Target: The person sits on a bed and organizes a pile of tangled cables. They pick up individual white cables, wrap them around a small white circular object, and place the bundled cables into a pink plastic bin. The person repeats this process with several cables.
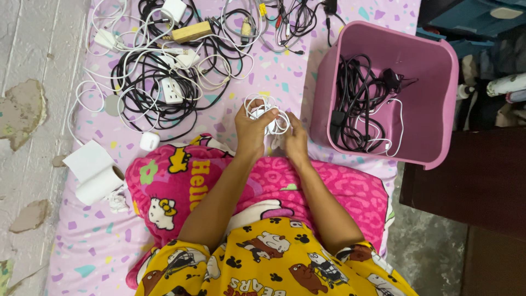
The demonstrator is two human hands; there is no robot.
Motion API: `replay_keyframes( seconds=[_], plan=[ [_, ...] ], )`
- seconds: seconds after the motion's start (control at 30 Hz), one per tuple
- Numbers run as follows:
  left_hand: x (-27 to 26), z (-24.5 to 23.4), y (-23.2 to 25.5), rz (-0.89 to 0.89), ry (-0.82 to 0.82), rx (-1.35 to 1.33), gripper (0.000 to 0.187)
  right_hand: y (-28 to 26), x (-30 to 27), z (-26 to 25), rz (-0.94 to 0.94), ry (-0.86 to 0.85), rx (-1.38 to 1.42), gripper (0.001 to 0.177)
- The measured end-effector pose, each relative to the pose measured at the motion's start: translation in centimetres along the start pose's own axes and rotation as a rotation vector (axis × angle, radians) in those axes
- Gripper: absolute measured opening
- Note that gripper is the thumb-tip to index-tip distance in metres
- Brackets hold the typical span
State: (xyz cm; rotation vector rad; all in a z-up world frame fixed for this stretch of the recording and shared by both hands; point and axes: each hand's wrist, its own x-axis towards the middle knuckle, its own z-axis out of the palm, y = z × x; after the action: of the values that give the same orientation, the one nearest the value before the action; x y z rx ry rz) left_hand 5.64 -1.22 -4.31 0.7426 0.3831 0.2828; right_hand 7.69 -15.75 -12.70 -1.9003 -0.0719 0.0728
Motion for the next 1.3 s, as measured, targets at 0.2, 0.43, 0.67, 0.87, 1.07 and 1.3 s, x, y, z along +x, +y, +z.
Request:
replay_keyframes(
  seconds=[0.2,0.43,0.67,0.87,1.07,1.3],
  plan=[
    [-0.8,2.2,0.6,-0.004,0.005,0.079,0.030,-6.3,-2.4,-2.4,0.152,-0.112,0.888,0.055],
    [-2.3,6.0,0.6,-0.016,-0.063,0.054,0.025,-10.3,-2.9,-2.4,0.097,0.062,0.776,0.038],
    [-3.6,10.0,-0.7,-0.104,-0.116,0.048,0.025,-11.1,-3.0,-6.6,0.045,0.131,0.858,0.031],
    [-3.9,13.3,-3.6,-0.142,-0.193,0.052,0.029,-11.1,-2.4,-10.5,0.020,0.196,0.862,0.028],
    [-2.5,17.9,-8.9,-0.182,-0.233,0.082,0.036,-10.0,0.3,-15.6,0.022,0.285,0.852,0.021],
    [-0.1,22.4,-15.1,-0.253,-0.265,0.163,0.042,-7.7,3.9,-21.5,0.088,0.365,0.798,0.019]
  ],
)
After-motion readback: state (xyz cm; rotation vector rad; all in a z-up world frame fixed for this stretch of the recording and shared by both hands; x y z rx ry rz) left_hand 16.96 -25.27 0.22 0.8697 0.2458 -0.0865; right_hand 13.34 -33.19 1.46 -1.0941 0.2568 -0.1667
